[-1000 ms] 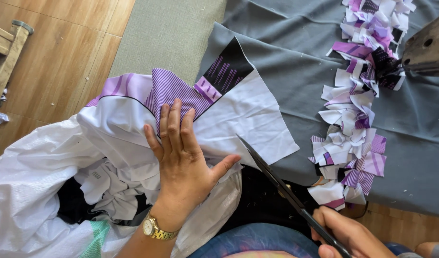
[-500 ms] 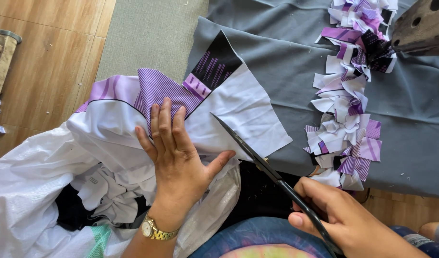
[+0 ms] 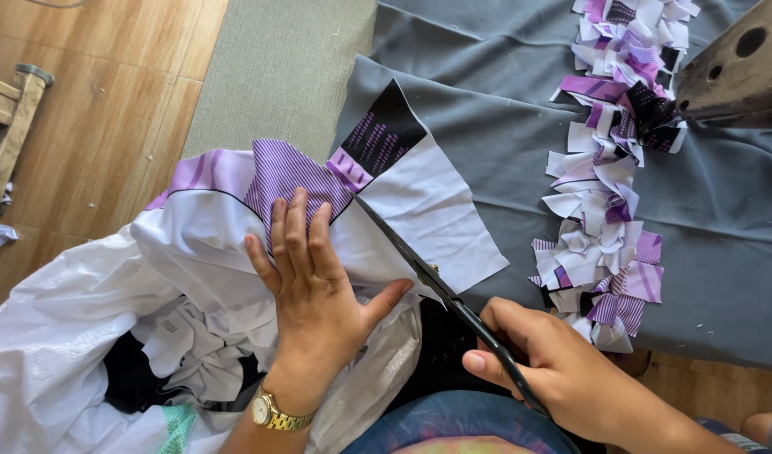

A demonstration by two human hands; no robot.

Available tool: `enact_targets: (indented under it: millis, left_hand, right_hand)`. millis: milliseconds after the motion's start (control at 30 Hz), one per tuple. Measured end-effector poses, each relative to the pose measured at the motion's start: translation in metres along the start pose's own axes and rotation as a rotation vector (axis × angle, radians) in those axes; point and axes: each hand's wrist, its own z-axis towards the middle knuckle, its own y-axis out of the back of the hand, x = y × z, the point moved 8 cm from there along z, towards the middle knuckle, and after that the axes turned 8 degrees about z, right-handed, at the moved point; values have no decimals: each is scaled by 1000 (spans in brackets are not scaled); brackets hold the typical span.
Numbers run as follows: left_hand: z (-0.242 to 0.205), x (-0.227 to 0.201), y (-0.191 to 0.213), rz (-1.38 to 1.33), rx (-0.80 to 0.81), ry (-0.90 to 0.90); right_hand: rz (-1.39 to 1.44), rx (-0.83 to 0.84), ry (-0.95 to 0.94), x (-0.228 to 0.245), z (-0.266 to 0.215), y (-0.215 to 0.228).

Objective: The person cuts strips of white and purple patterned fabric from a garment using scissors. They then place the cut strips onto a larger piece of gray fabric laid out on a sewing machine table, arranging them in a line.

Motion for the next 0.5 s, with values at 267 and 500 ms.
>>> enact_targets:
  millis: [267, 500]
  left_hand:
    - [1, -2, 1, 36, -25, -30]
    - [-1, 9, 1, 42, -9, -57]
  right_hand:
    - [9, -8, 53, 22, 13, -11]
    - [276, 9, -30, 25, 12, -23]
